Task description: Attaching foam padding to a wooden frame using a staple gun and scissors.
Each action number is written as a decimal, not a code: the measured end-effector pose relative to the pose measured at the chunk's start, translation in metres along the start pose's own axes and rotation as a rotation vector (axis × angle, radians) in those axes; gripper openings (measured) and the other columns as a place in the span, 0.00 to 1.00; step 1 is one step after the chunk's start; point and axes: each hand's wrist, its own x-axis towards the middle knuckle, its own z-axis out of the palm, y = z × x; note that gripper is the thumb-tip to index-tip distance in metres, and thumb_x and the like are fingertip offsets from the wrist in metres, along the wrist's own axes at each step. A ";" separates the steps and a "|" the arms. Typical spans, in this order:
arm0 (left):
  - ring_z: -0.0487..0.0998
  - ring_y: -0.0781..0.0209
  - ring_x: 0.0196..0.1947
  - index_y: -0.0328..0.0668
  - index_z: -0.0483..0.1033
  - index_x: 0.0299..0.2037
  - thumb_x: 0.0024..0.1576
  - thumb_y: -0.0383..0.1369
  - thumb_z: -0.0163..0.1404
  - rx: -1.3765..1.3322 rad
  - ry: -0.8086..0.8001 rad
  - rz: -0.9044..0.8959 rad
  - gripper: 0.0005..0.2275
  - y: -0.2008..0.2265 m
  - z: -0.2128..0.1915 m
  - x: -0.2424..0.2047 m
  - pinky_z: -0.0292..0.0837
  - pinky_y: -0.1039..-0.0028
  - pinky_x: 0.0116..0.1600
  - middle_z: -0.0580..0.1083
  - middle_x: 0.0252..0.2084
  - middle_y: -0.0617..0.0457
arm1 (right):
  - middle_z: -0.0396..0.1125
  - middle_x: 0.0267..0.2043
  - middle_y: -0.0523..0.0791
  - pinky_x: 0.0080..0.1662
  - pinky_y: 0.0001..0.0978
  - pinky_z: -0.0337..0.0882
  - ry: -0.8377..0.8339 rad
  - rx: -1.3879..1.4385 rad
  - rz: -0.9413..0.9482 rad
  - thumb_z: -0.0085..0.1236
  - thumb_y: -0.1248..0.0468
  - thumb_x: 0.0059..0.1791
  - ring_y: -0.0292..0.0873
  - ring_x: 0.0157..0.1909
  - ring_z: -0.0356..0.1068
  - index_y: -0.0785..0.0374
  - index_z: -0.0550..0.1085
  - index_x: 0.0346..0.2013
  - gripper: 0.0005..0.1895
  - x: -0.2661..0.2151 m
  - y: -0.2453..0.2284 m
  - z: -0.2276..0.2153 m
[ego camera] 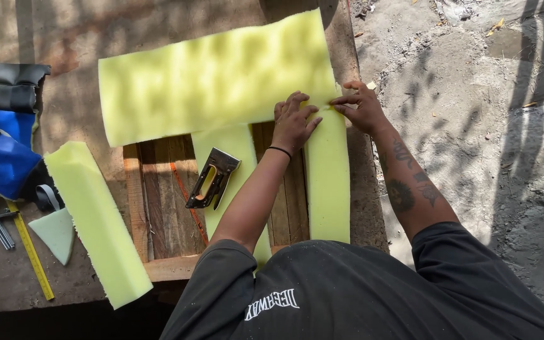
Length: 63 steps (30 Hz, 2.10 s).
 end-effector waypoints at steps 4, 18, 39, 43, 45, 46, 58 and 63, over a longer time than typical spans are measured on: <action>0.65 0.55 0.68 0.49 0.78 0.36 0.59 0.42 0.57 -0.098 0.161 0.060 0.08 -0.009 0.013 -0.005 0.57 0.62 0.67 0.66 0.56 0.61 | 0.68 0.56 0.46 0.53 0.52 0.71 0.048 -0.022 0.105 0.68 0.48 0.49 0.60 0.53 0.71 0.45 0.83 0.42 0.11 -0.007 0.075 0.023; 0.62 0.55 0.73 0.44 0.74 0.34 0.62 0.39 0.54 -0.150 0.217 0.063 0.10 -0.031 0.037 -0.011 0.53 0.61 0.73 0.65 0.65 0.57 | 0.69 0.31 0.41 0.35 0.29 0.71 0.073 0.421 0.325 0.70 0.51 0.51 0.36 0.32 0.70 0.56 0.76 0.35 0.14 0.010 0.046 0.044; 0.30 0.59 0.80 0.86 0.54 0.73 0.65 0.64 0.31 0.211 -0.369 -0.005 0.25 0.028 -0.001 0.041 0.22 0.42 0.77 0.39 0.81 0.64 | 0.65 0.20 0.46 0.33 0.24 0.71 0.278 0.753 0.302 0.72 0.65 0.50 0.35 0.27 0.69 0.66 0.78 0.33 0.10 -0.014 0.022 0.049; 0.29 0.59 0.80 0.86 0.52 0.73 0.66 0.63 0.28 0.268 -0.394 -0.008 0.24 0.029 0.001 0.041 0.23 0.41 0.77 0.36 0.81 0.65 | 0.62 0.17 0.47 0.32 0.24 0.68 0.422 0.919 0.251 0.70 0.70 0.50 0.39 0.27 0.72 0.66 0.76 0.32 0.08 -0.023 0.013 0.062; 0.27 0.59 0.80 0.86 0.54 0.73 0.68 0.59 0.30 0.275 -0.393 -0.011 0.22 0.031 0.003 0.041 0.21 0.42 0.77 0.35 0.81 0.65 | 0.64 0.22 0.38 0.31 0.12 0.64 0.587 1.218 0.397 0.63 0.67 0.54 0.31 0.26 0.68 0.55 0.73 0.31 0.09 -0.027 -0.013 0.054; 0.27 0.59 0.80 0.86 0.54 0.73 0.68 0.59 0.30 0.276 -0.391 -0.015 0.22 0.029 0.002 0.042 0.21 0.42 0.77 0.35 0.81 0.65 | 0.64 0.22 0.38 0.31 0.12 0.64 0.582 1.219 0.397 0.63 0.67 0.54 0.31 0.26 0.68 0.55 0.73 0.31 0.09 -0.028 -0.004 0.046; 0.29 0.57 0.80 0.55 0.46 0.78 0.66 0.55 0.35 0.158 -0.304 0.059 0.32 0.028 0.011 -0.023 0.16 0.44 0.75 0.36 0.81 0.56 | 0.42 0.80 0.49 0.67 0.37 0.61 0.862 0.245 0.815 0.61 0.75 0.53 0.49 0.78 0.50 0.57 0.47 0.76 0.44 -0.171 0.155 -0.097; 0.46 0.54 0.79 0.59 0.59 0.73 0.66 0.56 0.39 -0.064 -0.237 0.082 0.27 0.053 0.010 -0.140 0.33 0.44 0.78 0.53 0.78 0.55 | 0.68 0.59 0.58 0.64 0.46 0.65 0.470 0.324 0.414 0.52 0.72 0.57 0.52 0.64 0.66 0.70 0.66 0.67 0.22 -0.186 0.043 -0.045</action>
